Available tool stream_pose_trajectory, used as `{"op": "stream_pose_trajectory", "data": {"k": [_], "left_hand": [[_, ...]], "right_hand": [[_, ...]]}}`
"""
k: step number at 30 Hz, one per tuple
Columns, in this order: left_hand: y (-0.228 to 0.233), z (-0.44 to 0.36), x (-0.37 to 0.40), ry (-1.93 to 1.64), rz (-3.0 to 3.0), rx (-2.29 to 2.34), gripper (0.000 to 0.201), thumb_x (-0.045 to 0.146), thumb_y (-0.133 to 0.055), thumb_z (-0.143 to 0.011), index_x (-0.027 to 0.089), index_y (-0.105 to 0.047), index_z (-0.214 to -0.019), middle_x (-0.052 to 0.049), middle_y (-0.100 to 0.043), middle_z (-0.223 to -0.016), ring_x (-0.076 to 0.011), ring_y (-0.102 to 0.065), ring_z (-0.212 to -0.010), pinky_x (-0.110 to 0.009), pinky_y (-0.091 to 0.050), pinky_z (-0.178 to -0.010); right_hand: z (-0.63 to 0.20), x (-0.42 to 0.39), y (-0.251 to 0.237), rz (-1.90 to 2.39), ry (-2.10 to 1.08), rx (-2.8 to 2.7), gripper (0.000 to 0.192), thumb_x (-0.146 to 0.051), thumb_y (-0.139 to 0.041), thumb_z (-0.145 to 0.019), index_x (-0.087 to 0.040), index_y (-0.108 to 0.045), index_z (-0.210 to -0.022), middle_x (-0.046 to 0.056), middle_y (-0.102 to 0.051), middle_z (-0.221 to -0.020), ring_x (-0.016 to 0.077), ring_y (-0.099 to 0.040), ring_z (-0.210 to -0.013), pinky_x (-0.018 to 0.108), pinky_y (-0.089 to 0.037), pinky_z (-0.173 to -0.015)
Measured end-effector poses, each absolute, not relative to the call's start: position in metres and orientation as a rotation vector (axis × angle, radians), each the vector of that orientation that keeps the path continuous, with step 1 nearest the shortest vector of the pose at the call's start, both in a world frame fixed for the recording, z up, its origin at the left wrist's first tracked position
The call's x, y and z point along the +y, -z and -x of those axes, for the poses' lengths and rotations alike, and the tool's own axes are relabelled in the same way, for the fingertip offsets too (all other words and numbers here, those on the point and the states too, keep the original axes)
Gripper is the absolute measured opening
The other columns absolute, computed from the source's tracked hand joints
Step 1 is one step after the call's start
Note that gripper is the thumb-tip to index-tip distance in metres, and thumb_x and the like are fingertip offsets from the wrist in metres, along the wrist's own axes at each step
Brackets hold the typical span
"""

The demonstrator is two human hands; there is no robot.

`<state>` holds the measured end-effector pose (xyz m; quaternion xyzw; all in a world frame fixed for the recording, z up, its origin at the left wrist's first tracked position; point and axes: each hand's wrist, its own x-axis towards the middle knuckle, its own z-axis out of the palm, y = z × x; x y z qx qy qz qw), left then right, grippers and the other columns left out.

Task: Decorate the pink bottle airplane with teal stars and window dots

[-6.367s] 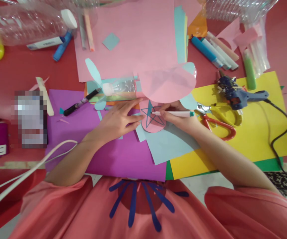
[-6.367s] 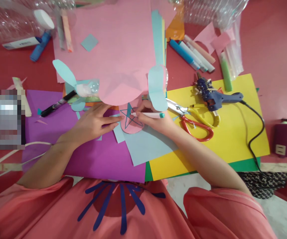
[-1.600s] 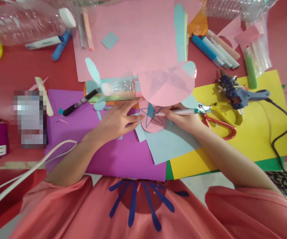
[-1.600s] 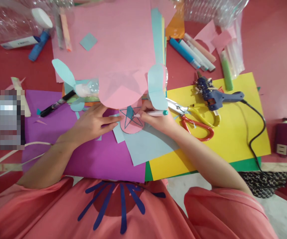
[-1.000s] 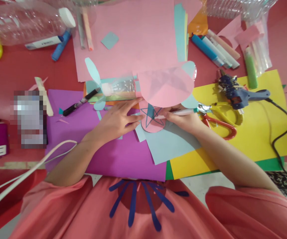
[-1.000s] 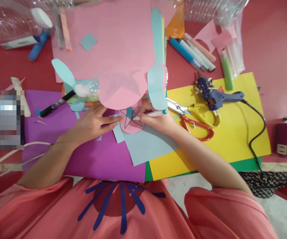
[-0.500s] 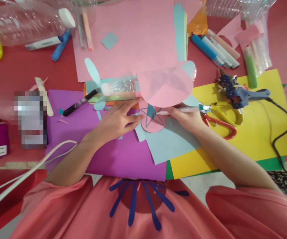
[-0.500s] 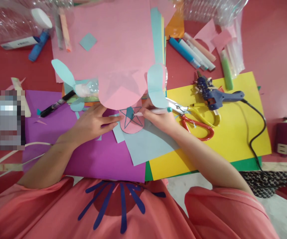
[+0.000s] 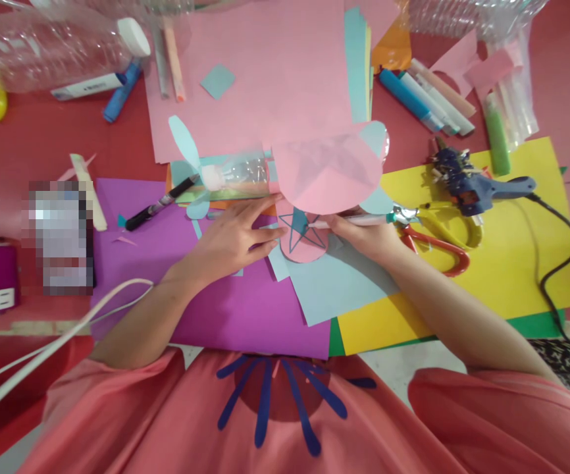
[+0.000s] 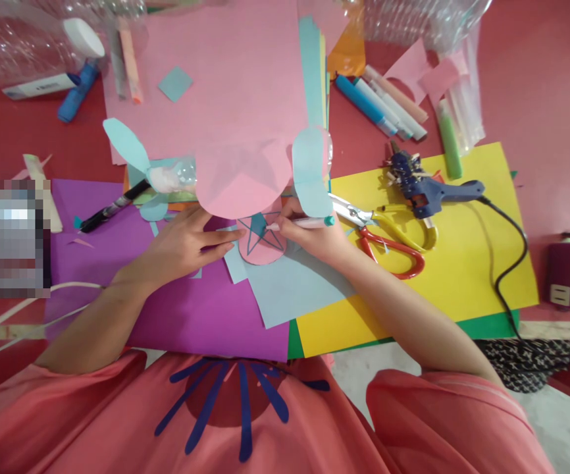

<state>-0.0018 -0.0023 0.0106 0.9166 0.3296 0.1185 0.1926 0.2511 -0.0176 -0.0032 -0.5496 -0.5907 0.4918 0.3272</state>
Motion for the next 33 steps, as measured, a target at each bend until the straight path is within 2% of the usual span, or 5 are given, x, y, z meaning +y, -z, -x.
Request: {"op": "stream_pose_trajectory", "data": {"k": [4, 9, 17, 24, 33], "left_hand": [[-0.0109, 0.0019, -0.0022, -0.309, -2.578, 0.945, 0.032, 0.035, -0.046, -0.101, 0.023, -0.073, -0.113, -0.012, -0.058, -0.134, -0.0272, -0.056, -0.124, -0.044, -0.049, -0.103], [-0.0084, 0.003, -0.0019, -0.379, -2.645, 0.894, 0.034, 0.035, -0.043, -0.102, 0.022, -0.073, -0.113, -0.013, -0.054, -0.139, -0.0286, -0.057, -0.122, -0.045, -0.05, -0.101], [-0.0077, 0.0039, -0.0022, -0.401, -2.642, 0.885, 0.031, 0.032, -0.046, -0.101, 0.023, -0.073, -0.114, -0.013, -0.053, -0.141, -0.0295, -0.058, -0.122, -0.045, -0.051, -0.1], [-0.0059, 0.0044, -0.002, -0.331, -2.596, 0.935, 0.028, 0.033, -0.049, -0.1, 0.024, -0.073, -0.112, -0.011, -0.053, -0.141, -0.0291, -0.056, -0.125, -0.045, -0.049, -0.104], [-0.008, 0.0033, -0.0024, -0.335, -2.586, 0.923, 0.029, 0.031, -0.048, -0.1, 0.024, -0.074, -0.111, -0.01, -0.05, -0.145, -0.0285, -0.057, -0.123, -0.044, -0.05, -0.101]], "right_hand": [[-0.2532, -0.0169, 0.0064, 1.388, -1.341, -1.551, 0.023, -0.034, -0.072, -0.075, -0.022, -0.059, -0.06, -0.002, -0.057, -0.06, 0.0138, -0.054, -0.061, 0.029, -0.044, -0.06], [-0.2526, -0.0157, 0.0034, 1.344, -1.317, -1.572, 0.023, -0.036, -0.07, -0.075, -0.023, -0.057, -0.06, -0.003, -0.056, -0.057, 0.0132, -0.051, -0.057, 0.028, -0.042, -0.057], [-0.2494, -0.016, -0.0029, 1.372, -1.252, -1.574, 0.027, -0.04, -0.06, -0.082, -0.024, -0.054, -0.061, -0.001, -0.057, -0.059, 0.0143, -0.053, -0.059, 0.03, -0.046, -0.062], [-0.251, -0.0155, 0.0001, 1.387, -1.256, -1.581, 0.025, -0.04, -0.065, -0.077, -0.024, -0.056, -0.061, -0.002, -0.056, -0.056, 0.0137, -0.051, -0.056, 0.029, -0.044, -0.056], [-0.2514, -0.0156, -0.0026, 1.423, -1.233, -1.558, 0.024, -0.038, -0.067, -0.077, -0.023, -0.057, -0.06, -0.002, -0.056, -0.056, 0.014, -0.052, -0.057, 0.03, -0.045, -0.057]]}}
